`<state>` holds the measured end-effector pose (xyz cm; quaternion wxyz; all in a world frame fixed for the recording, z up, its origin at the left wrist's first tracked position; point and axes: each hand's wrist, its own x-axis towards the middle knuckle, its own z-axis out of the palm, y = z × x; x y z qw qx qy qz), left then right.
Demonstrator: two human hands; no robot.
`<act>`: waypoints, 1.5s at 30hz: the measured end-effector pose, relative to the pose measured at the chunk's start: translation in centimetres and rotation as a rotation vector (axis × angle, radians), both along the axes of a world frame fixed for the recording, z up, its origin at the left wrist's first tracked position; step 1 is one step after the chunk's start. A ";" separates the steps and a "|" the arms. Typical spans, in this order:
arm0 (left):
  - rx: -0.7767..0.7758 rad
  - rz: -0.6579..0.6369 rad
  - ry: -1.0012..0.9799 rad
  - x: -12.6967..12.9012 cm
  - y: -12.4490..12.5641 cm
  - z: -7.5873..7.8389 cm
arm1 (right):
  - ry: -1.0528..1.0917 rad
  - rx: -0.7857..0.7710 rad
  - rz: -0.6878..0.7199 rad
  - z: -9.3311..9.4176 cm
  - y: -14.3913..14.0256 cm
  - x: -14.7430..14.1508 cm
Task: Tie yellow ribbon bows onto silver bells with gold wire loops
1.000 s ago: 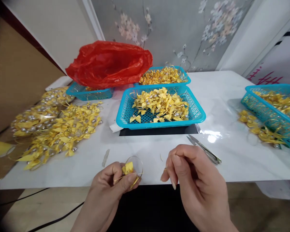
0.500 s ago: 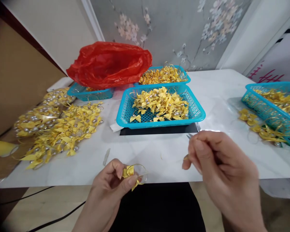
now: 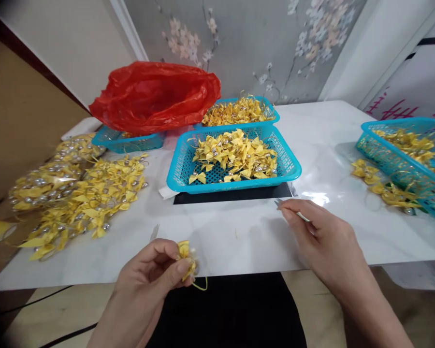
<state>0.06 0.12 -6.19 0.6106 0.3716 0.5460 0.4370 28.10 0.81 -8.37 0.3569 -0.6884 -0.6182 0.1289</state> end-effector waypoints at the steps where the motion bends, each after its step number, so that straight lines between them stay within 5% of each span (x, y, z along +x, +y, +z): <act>1: 0.016 -0.017 0.038 0.1 0.0 0.2 | -0.071 0.000 -0.021 -0.6 0.0 0.6; 6: 0.074 -0.066 0.164 0.5 -0.3 0.7 | -0.301 -0.017 -0.134 -2.8 0.1 2.5; 10: 0.150 -0.071 0.182 0.8 -0.3 0.8 | -0.334 -0.041 -0.065 -3.0 0.6 2.9; 17: 0.297 -0.116 0.323 0.6 -0.4 1.0 | -0.054 0.029 0.211 -0.2 -0.6 -0.8; 20: 0.263 -0.119 0.290 0.3 -0.5 0.6 | 0.196 -0.046 0.443 0.9 -1.3 -3.8; 25: 0.131 -0.139 0.194 0.1 -0.3 0.2 | 0.263 0.025 0.658 1.5 -1.1 -6.5; 32: 0.135 -0.139 0.192 0.9 -0.6 1.5 | -0.044 0.260 0.636 2.2 -0.2 -7.1; 38: 0.129 -0.286 0.196 0.6 -0.4 1.6 | -0.098 0.243 0.658 2.4 0.2 -7.2; 45: 0.123 -0.146 0.154 1.3 -0.7 1.6 | -0.107 0.262 0.622 1.8 0.5 -6.1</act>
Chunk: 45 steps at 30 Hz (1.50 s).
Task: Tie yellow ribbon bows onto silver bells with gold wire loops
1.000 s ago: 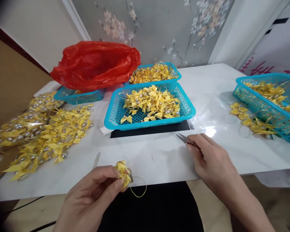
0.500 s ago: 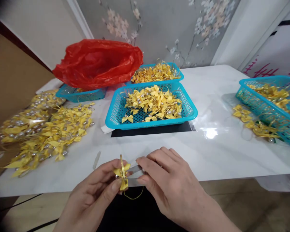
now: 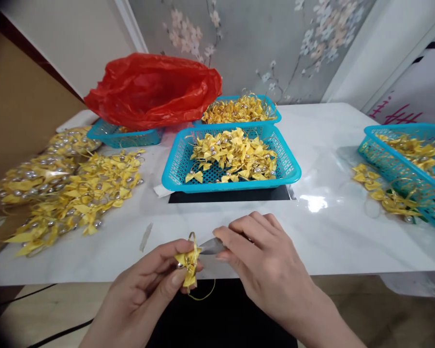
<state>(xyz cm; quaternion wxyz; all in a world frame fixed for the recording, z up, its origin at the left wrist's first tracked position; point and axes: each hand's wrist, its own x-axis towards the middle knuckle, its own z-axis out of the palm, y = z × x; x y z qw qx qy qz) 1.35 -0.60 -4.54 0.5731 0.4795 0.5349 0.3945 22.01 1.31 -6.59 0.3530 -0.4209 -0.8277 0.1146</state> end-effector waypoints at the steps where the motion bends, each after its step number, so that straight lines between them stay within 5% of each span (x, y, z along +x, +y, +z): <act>1: -0.006 -0.007 -0.005 0.0 0.0 0.0 | -0.010 0.006 0.005 -0.1 0.0 0.0; 12: -0.023 -0.143 0.030 -0.3 0.1 -0.3 | -0.017 -0.026 0.057 0.4 -0.1 -1.3; 45: -0.018 -0.057 0.088 -0.4 0.1 -0.5 | 0.131 -0.184 0.064 -0.3 0.6 -1.2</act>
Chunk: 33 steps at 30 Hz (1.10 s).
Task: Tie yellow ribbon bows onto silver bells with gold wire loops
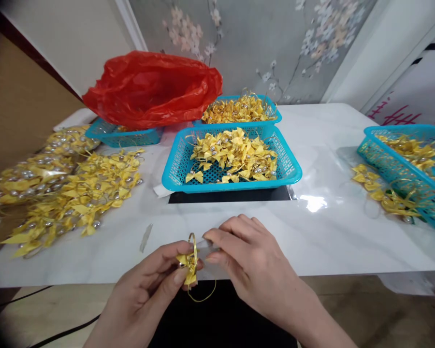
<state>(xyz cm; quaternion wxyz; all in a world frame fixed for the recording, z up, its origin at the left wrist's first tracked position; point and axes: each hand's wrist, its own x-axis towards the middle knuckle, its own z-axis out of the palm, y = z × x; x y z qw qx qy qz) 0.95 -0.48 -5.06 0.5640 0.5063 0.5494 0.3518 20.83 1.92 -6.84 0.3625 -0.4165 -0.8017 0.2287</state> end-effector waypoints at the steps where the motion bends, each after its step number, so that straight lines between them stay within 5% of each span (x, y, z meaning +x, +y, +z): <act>1: -0.013 0.024 -0.012 0.1 0.0 0.1 | 0.021 -0.013 -0.034 -0.1 0.0 0.2; 5: -0.037 0.119 -0.060 0.5 -0.1 0.4 | 0.029 -0.025 -0.093 -0.4 -0.3 1.0; 11: -0.029 0.109 -0.038 0.6 -0.3 0.4 | -0.047 -0.007 0.024 0.0 -0.7 0.2; 23: 0.030 -0.042 0.019 -0.3 0.1 -0.3 | -0.112 0.047 0.030 0.6 -0.4 -0.4; 33: 0.027 0.056 -0.014 0.2 -0.2 0.0 | -0.099 -0.044 0.066 0.7 -0.4 -0.5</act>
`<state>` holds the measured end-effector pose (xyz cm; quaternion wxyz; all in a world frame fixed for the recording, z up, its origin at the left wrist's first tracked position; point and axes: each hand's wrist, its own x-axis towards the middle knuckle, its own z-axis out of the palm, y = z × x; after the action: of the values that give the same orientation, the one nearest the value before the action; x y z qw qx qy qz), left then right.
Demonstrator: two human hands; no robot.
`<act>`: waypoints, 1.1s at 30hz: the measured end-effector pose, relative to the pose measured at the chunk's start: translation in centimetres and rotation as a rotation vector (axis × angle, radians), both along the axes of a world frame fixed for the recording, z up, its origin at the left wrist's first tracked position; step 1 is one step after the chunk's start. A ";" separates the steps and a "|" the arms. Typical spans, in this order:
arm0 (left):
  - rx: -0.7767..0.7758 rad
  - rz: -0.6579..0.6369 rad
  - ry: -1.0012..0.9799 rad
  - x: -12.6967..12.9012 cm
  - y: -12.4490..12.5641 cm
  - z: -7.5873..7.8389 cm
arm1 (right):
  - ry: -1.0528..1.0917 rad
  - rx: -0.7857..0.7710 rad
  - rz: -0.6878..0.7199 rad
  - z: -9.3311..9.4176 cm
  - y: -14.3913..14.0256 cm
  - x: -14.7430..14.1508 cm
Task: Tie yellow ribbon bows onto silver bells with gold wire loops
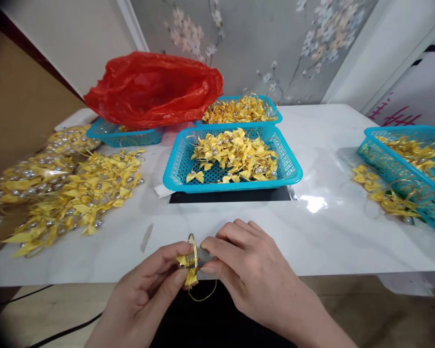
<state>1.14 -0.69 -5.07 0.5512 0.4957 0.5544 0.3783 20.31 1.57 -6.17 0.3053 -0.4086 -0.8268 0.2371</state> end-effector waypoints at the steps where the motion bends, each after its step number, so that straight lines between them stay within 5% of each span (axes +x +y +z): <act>1: -0.003 0.005 -0.002 -0.1 0.0 0.0 | 0.008 -0.011 0.010 0.0 0.0 0.0; 7: 0.022 -0.094 0.042 -0.5 0.1 -0.1 | 0.035 -0.028 0.020 0.1 0.0 0.0; 18: 0.016 0.025 -0.023 0.2 -0.4 0.4 | 0.080 -0.002 -0.019 0.0 0.0 0.1; 23: -0.148 0.038 -0.196 -0.3 -0.3 0.7 | 0.032 -0.053 -0.194 -1.0 -0.1 1.7; 28: -0.288 0.011 -0.392 -0.2 0.0 1.4 | -0.204 0.131 -0.391 -3.2 -0.2 3.5; 33: -0.268 0.064 -0.331 0.1 0.0 1.4 | -0.362 0.262 -0.469 -4.5 0.4 4.1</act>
<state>1.26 -0.72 -3.68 0.6837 0.3312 0.5169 0.3945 24.37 1.93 -10.63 0.2498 -0.5807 -0.7744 -0.0248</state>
